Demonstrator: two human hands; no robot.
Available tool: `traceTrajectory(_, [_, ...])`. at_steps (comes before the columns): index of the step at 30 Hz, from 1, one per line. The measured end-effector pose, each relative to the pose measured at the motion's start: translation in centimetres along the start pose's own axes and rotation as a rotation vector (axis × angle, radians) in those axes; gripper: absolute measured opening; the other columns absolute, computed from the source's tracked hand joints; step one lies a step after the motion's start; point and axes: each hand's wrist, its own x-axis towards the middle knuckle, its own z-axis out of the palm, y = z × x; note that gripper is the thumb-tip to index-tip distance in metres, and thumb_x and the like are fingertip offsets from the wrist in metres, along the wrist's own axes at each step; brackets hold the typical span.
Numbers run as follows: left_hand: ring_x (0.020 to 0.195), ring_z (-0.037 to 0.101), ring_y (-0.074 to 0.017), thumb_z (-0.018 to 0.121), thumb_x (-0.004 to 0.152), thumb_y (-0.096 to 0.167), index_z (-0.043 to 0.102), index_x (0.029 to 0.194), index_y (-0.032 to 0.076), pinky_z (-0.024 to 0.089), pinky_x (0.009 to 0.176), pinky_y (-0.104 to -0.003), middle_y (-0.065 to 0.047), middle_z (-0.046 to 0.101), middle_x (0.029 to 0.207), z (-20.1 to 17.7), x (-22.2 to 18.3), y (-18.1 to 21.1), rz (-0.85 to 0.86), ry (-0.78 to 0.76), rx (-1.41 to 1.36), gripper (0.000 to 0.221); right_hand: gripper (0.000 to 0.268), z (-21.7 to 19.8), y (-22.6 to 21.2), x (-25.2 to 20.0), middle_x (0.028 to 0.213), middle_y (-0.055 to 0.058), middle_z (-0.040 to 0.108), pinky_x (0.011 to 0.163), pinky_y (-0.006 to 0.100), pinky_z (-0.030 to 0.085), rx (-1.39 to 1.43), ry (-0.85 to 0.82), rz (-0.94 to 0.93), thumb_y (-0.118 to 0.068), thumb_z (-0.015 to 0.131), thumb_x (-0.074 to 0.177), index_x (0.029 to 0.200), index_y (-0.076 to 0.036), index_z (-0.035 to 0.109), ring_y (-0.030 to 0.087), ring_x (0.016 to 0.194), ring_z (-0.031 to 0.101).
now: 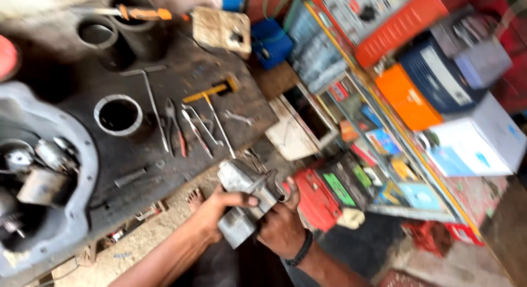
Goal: The person cleans a starter motor housing with a cloth and a toothbrush, then inspects and wipes various internal components. They continue to brush and wipe the housing and its parts before setting them down on the workbench.
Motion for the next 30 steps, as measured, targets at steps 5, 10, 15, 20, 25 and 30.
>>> traceTrajectory(5, [0.089, 0.072, -0.0316, 0.075, 0.058, -0.004, 0.055, 0.128, 0.009, 0.060, 0.078, -0.046, -0.015, 0.071, 0.100, 2.1, -0.2, 5.7, 0.146, 0.097, -0.089, 0.074, 0.027, 1.5, 0.9, 5.3, 0.094, 0.008, 0.076, 0.109, 0.084, 0.015, 0.189, 0.052, 0.092, -0.023, 0.077, 0.078, 0.101, -0.010, 0.076, 0.026, 0.092, 0.071])
traceTrajectory(10, [0.098, 0.071, -0.0339, 0.073, 0.059, -0.009, 0.052, 0.131, 0.006, 0.060, 0.085, -0.047, -0.017, 0.070, 0.105, -0.3, 4.7, 7.0, 0.230, 0.093, -0.204, 0.077, 0.034, 7.2, 4.3, 4.2, 0.100, 0.015, 0.075, 0.096, 0.056, 0.053, 0.444, 0.039, 0.234, -0.022, 0.079, 0.073, 0.103, -0.005, 0.075, 0.037, 0.101, 0.071])
traceTrajectory(15, [0.088, 0.072, -0.0332, 0.071, 0.066, -0.003, 0.058, 0.122, -0.006, 0.061, 0.084, -0.047, -0.020, 0.071, 0.099, 1.2, 4.7, 9.0, 0.300, -0.052, -0.271, 0.057, 0.046, 2.9, 7.4, 9.9, 0.100, 0.021, 0.061, 0.087, 0.060, 0.051, 0.385, 0.515, -0.033, -0.021, 0.081, 0.073, 0.101, 0.006, 0.055, 0.043, 0.091, 0.063])
traceTrajectory(20, [0.083, 0.073, -0.0310, 0.069, 0.071, 0.005, 0.063, 0.113, -0.013, 0.061, 0.083, -0.040, -0.021, 0.073, 0.095, 3.1, 6.6, 8.7, 0.274, -0.117, -0.437, 0.046, 0.038, 0.0, 12.6, 11.6, 0.093, 0.015, 0.066, 0.074, 0.048, 0.054, 0.495, 0.188, -0.112, -0.018, 0.080, 0.059, 0.091, -0.001, 0.067, 0.038, 0.084, 0.066])
traceTrajectory(25, [0.080, 0.073, -0.0286, 0.066, 0.073, 0.009, 0.066, 0.115, -0.013, 0.060, 0.080, -0.037, -0.021, 0.075, 0.094, 5.9, 8.5, 7.4, 0.325, -0.182, -0.513, 0.047, 0.035, -4.4, 17.7, 12.9, 0.089, 0.011, 0.063, 0.070, 0.045, 0.055, 0.500, 0.146, -0.395, -0.014, 0.081, 0.060, 0.091, -0.004, 0.071, 0.035, 0.083, 0.065])
traceTrajectory(30, [0.084, 0.074, -0.0322, 0.065, 0.067, 0.013, 0.063, 0.122, -0.011, 0.061, 0.082, -0.041, -0.024, 0.075, 0.099, 10.6, 6.8, 9.0, 0.301, -0.238, -0.556, 0.060, 0.029, -4.8, 22.8, 10.3, 0.098, 0.014, 0.067, 0.085, 0.046, 0.062, 0.627, 0.222, -0.471, -0.007, 0.075, 0.065, 0.091, 0.002, 0.067, 0.032, 0.093, 0.070])
